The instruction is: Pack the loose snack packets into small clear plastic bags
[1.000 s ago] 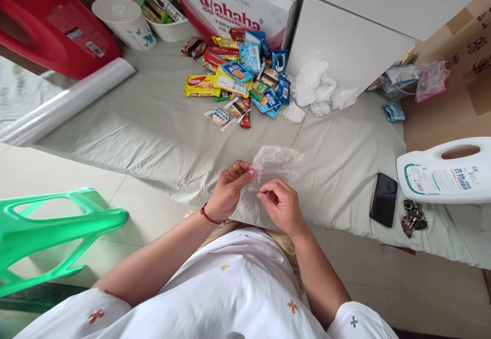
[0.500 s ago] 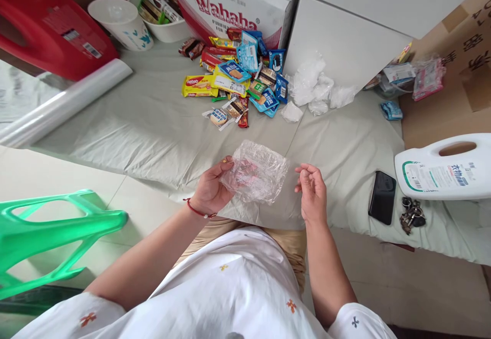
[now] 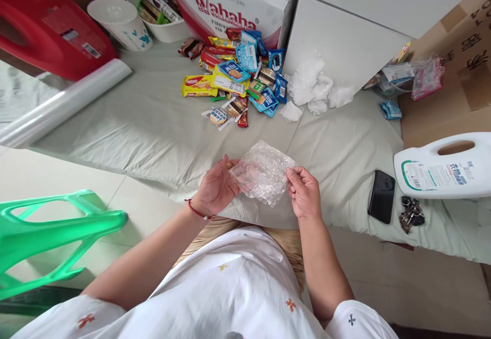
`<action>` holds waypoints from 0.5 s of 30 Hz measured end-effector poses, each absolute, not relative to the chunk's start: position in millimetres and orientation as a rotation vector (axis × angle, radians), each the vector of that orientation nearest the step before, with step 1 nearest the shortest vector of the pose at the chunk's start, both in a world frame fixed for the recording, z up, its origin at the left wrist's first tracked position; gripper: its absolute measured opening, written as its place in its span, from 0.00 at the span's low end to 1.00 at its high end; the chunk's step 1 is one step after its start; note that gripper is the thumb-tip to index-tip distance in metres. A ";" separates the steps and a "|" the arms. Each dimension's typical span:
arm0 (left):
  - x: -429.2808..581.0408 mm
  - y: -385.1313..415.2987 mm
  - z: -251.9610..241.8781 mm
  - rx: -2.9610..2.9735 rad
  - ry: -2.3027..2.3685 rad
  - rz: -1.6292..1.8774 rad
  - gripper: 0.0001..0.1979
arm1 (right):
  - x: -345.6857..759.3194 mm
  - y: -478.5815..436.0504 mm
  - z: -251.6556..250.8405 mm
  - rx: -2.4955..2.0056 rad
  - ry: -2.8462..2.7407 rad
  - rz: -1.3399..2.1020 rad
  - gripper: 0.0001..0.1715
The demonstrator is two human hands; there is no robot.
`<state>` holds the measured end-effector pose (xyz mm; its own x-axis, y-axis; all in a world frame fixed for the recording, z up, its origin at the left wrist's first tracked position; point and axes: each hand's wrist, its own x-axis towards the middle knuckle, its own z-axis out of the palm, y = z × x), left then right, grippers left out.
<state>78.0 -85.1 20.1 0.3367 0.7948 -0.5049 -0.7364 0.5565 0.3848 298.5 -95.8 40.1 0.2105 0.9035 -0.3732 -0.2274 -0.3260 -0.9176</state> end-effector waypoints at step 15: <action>82.4 -105.0 16.5 0.295 0.712 0.821 0.14 | 304.3 -100.3 23.7 -1.461 -0.652 1.359 0.27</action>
<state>82.4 -105.0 16.5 0.4695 0.7525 -0.4619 -0.5635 0.6581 0.4994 304.3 -100.3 23.7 0.2242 0.8842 -0.4097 -0.2340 -0.3593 -0.9034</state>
